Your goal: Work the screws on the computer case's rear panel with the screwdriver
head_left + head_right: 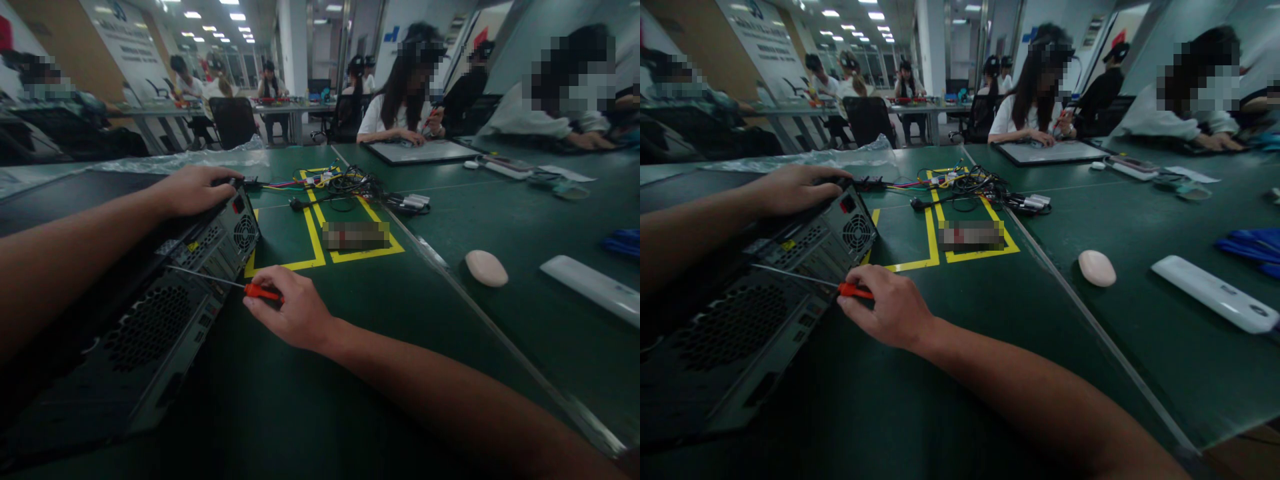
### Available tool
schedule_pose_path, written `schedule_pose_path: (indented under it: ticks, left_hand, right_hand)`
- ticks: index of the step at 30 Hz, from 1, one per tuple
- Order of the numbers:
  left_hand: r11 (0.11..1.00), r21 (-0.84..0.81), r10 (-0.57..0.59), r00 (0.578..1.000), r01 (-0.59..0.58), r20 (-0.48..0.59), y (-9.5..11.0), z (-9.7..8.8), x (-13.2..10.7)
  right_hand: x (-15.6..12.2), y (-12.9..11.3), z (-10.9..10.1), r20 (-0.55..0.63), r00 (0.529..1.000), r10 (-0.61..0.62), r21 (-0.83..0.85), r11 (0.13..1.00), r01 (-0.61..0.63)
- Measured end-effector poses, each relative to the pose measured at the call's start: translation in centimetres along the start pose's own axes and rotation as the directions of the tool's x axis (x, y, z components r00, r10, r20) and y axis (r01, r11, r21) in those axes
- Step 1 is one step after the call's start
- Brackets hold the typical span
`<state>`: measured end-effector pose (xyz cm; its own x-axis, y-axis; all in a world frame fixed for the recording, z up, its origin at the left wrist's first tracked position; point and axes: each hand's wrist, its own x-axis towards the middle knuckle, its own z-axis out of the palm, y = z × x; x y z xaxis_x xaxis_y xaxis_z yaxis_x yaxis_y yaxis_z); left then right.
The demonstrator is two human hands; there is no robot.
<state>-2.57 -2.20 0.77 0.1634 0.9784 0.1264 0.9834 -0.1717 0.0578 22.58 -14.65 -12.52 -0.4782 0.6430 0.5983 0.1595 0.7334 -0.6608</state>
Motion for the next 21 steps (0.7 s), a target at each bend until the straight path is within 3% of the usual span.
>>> schedule_pose_path:
  ticks: [21]
  left_hand:
    - [1.0, -0.011, -0.006, 1.0, 0.005, -0.006, 0.17, -0.09, -0.09]
  right_hand:
    - [-0.01, -0.18, -0.17, 0.027, 0.998, 0.052, 0.024, 0.998, -0.053]
